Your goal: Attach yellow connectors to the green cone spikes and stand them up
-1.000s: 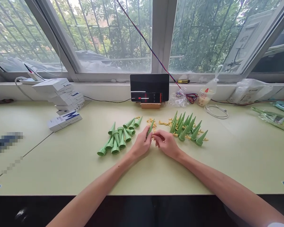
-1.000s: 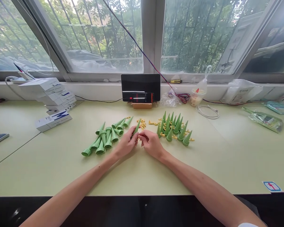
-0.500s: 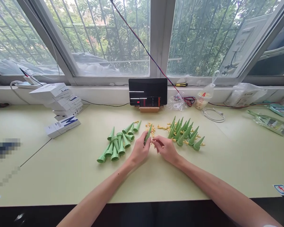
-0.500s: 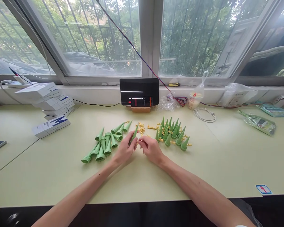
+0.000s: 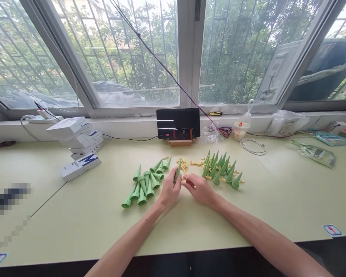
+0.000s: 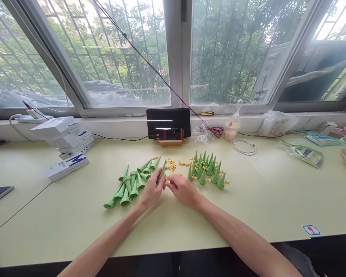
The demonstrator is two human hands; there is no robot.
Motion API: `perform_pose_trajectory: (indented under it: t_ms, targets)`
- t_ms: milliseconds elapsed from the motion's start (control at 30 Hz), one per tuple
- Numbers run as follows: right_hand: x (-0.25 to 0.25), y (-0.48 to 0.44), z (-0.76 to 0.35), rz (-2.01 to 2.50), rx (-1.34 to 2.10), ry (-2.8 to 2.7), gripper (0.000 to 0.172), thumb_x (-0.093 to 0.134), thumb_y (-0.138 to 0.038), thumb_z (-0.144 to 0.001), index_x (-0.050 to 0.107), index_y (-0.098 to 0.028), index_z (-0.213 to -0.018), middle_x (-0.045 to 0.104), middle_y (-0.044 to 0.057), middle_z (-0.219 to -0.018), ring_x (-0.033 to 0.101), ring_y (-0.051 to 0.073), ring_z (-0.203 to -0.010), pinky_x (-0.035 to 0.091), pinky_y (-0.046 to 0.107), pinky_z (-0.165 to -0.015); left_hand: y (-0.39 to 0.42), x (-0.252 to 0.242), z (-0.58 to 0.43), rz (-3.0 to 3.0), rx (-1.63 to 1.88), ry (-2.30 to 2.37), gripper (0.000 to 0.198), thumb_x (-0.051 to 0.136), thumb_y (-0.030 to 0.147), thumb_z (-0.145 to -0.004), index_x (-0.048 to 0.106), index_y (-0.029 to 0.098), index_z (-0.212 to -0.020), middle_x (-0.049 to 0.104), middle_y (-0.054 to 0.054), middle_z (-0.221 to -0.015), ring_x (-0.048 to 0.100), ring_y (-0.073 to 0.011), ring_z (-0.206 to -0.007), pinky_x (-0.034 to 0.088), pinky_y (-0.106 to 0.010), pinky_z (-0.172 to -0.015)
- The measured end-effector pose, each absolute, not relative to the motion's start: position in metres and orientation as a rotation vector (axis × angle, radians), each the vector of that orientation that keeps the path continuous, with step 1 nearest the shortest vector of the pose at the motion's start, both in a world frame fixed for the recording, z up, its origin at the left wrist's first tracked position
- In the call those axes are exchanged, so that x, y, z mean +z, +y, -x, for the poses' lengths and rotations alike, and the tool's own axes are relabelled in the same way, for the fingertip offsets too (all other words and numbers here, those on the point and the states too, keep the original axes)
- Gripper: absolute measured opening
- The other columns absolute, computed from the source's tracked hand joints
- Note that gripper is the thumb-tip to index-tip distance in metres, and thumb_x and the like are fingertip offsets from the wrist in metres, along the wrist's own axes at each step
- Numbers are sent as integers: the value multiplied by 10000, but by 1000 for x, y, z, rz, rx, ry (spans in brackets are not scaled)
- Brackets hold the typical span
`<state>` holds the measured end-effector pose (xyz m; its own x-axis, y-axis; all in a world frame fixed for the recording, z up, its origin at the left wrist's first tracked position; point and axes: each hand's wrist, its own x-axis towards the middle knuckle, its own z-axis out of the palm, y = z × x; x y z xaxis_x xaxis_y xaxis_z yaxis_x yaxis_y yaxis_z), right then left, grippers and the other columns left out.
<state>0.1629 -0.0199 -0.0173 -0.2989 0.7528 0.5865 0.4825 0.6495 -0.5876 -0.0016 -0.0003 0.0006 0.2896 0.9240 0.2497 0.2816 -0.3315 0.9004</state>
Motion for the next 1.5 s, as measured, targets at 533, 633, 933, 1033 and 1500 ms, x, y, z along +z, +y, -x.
perform_pose_trajectory:
  t_ms: [533, 633, 933, 1033, 1500]
  targets:
    - [-24, -17, -161, 939, 312, -2008, 187, 470, -264, -992, 590, -210, -859, 634, 34, -754, 556, 160, -663, 426, 271, -628, -1, -7, 3, -1781, 1048, 1050, 323, 440, 394, -957, 503, 204, -1211, 544, 21, -761, 468, -111, -608, 420, -232, -597]
    - [-22, -18, -161, 948, 302, -2006, 184, 477, -263, -990, 588, -205, -856, 630, 31, -744, 546, 151, -651, 416, 263, -616, -1, -8, 3, -1772, 1048, 1037, 322, 437, 381, -959, 504, 199, -1216, 545, 14, -778, 462, -110, -617, 418, -230, -596]
    - [-24, -18, -159, 922, 300, -2000, 199, 473, -258, -1000, 562, -206, -831, 614, 19, -728, 534, 139, -627, 400, 250, -588, -2, -12, 5, -1801, 1066, 1031, 319, 439, 371, -963, 514, 188, -1213, 560, -1, -808, 467, -112, -632, 418, -231, -597]
    - [-24, -18, -159, 912, 326, -2016, 205, 462, -258, -1008, 556, -206, -833, 629, 20, -747, 545, 139, -642, 405, 252, -603, -1, -13, 5, -1815, 1063, 1027, 315, 441, 368, -963, 513, 185, -1210, 566, -5, -815, 467, -110, -627, 412, -227, -582]
    - [-21, -19, -159, 927, 366, -2049, 206, 427, -234, -1016, 545, -210, -849, 649, 23, -790, 566, 144, -678, 419, 251, -637, -3, -15, 6, -1792, 1042, 1025, 309, 434, 369, -966, 505, 184, -1203, 527, 11, -778, 442, -101, -608, 387, -216, -547]
